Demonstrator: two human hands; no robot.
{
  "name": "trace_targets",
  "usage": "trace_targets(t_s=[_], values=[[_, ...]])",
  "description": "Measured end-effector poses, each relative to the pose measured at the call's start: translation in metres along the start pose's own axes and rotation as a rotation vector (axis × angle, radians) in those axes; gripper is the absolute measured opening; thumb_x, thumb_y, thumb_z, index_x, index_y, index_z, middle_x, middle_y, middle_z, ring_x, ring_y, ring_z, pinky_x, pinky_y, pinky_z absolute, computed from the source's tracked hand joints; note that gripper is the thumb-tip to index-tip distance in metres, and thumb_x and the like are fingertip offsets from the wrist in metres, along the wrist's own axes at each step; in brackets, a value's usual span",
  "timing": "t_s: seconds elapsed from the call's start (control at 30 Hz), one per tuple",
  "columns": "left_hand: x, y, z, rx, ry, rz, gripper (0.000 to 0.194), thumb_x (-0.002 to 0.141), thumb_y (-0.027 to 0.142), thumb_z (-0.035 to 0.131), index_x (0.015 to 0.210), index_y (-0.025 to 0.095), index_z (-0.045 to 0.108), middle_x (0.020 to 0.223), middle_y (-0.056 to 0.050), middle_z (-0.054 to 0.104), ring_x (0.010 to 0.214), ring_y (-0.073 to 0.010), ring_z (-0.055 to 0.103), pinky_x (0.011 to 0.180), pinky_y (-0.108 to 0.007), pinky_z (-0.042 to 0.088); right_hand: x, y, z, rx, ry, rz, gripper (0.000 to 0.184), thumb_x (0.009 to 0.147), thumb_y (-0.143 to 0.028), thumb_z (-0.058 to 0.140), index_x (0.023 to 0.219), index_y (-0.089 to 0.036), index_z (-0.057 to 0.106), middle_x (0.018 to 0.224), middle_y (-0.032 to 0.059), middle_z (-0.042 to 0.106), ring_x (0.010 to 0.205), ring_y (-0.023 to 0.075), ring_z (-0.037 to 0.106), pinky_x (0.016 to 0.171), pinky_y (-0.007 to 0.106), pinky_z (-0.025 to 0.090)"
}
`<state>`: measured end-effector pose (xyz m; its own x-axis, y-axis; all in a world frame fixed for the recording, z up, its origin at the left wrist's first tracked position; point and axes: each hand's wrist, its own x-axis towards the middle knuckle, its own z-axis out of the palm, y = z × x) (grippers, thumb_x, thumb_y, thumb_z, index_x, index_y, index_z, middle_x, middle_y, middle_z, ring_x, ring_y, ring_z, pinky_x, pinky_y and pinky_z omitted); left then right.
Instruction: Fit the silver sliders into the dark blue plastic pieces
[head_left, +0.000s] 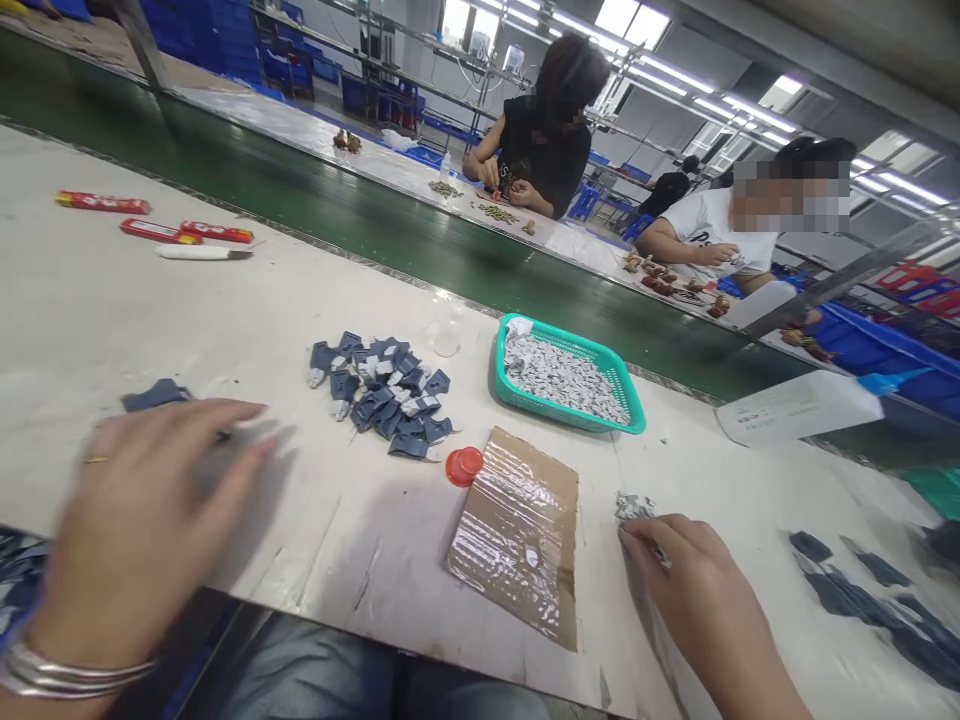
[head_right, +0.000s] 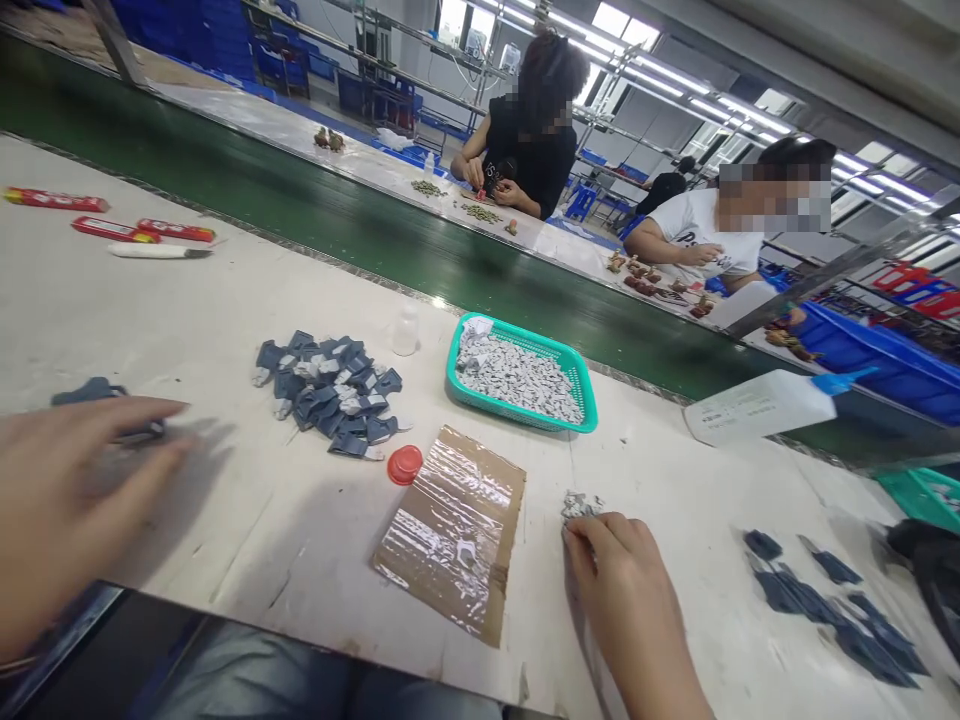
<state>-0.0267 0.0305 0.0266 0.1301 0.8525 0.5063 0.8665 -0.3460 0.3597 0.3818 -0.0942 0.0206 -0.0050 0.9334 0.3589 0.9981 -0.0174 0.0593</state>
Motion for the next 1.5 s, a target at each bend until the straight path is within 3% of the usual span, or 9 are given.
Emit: trace_targets(t_s=[0.13,0.27,0.47,0.7,0.87,1.0,1.27,1.37,1.5], values=[[0.004,0.043,0.012,-0.128,-0.140,0.236,0.016,0.089,0.024,0.048,0.099,0.018,0.059,0.096,-0.006,0.059,0.094,-0.0247,0.050,0.087,-0.042,0.041,0.000,0.001,0.002,-0.082,0.019,-0.118,0.034,0.092,-0.033,0.038,0.075,-0.016,0.061,0.071,0.0074,0.058,0.069,0.0221,0.049,0.063,0.036,0.044],[0.009,0.065,0.032,-0.136,-0.270,0.277,0.022,0.088,0.014,0.048,0.106,0.019,0.059,0.097,-0.007,0.058,0.092,-0.0240,0.050,0.081,-0.040,0.045,-0.003,-0.004,0.000,-0.169,0.036,-0.218,0.031,0.093,-0.026,0.037,0.078,-0.012,0.060,0.074,0.0095,0.056,0.070,0.0229,0.047,0.063,0.036,0.043],[0.020,0.076,0.048,-0.093,-0.311,0.262,0.018,0.087,0.014,0.049,0.098,0.016,0.064,0.088,-0.010,0.054,0.083,-0.0260,0.050,0.071,-0.041,0.046,-0.011,0.001,0.000,-0.165,0.046,-0.254,0.024,0.093,-0.024,0.040,0.087,-0.012,0.060,0.079,0.0094,0.056,0.074,0.0215,0.048,0.067,0.034,0.044],[0.019,0.076,0.041,-0.187,-0.350,0.265,0.013,0.085,0.010,0.048,0.084,0.016,0.060,0.088,-0.007,0.057,0.089,-0.0270,0.049,0.077,-0.042,0.044,-0.006,0.000,-0.001,-0.204,0.006,-0.223,0.031,0.092,-0.023,0.037,0.076,-0.014,0.062,0.070,0.0090,0.058,0.069,0.0230,0.050,0.062,0.035,0.043],[0.003,0.078,0.030,-0.370,-0.354,0.148,0.013,0.086,0.011,0.044,0.094,0.018,0.051,0.093,-0.004,0.052,0.079,-0.0187,0.053,0.069,-0.032,0.047,-0.001,0.004,0.001,-0.197,-0.006,-0.266,0.029,0.090,-0.023,0.040,0.073,-0.016,0.063,0.066,0.0066,0.058,0.065,0.0214,0.052,0.060,0.033,0.044],[-0.007,0.080,0.020,-0.524,-0.373,0.064,0.014,0.083,0.009,0.048,0.087,0.022,0.051,0.091,0.000,0.051,0.070,-0.0116,0.053,0.061,-0.022,0.045,-0.002,0.004,0.000,-0.201,0.010,-0.272,0.031,0.091,-0.024,0.038,0.075,-0.015,0.063,0.067,0.0070,0.059,0.066,0.0216,0.052,0.061,0.034,0.044],[-0.016,0.088,0.016,-0.867,-0.483,-0.160,0.019,0.076,0.007,0.050,0.076,0.023,0.059,0.092,0.003,0.066,0.086,-0.0133,0.060,0.075,-0.024,0.045,-0.004,-0.002,-0.003,-0.200,0.071,-0.276,0.036,0.091,-0.028,0.036,0.072,-0.015,0.064,0.066,0.0072,0.062,0.062,0.0206,0.056,0.057,0.033,0.045],[-0.020,0.088,0.016,-1.057,-0.649,-0.346,0.007,0.077,0.021,0.060,0.083,0.023,0.060,0.090,0.001,0.065,0.083,-0.0151,0.060,0.065,-0.022,0.046,-0.002,-0.007,-0.008,-0.113,0.067,-0.148,0.034,0.089,-0.033,0.039,0.071,-0.019,0.064,0.068,0.0053,0.065,0.063,0.0198,0.060,0.056,0.031,0.047],[-0.028,0.089,0.014,-1.385,-0.874,-0.604,0.026,0.071,0.021,0.067,0.097,0.023,0.061,0.093,0.000,0.061,0.084,-0.0144,0.056,0.065,-0.020,0.043,0.002,-0.028,-0.020,0.164,-0.010,0.080,0.029,0.086,-0.042,0.046,0.073,-0.023,0.065,0.070,0.0001,0.068,0.057,0.0150,0.062,0.049,0.025,0.048]])
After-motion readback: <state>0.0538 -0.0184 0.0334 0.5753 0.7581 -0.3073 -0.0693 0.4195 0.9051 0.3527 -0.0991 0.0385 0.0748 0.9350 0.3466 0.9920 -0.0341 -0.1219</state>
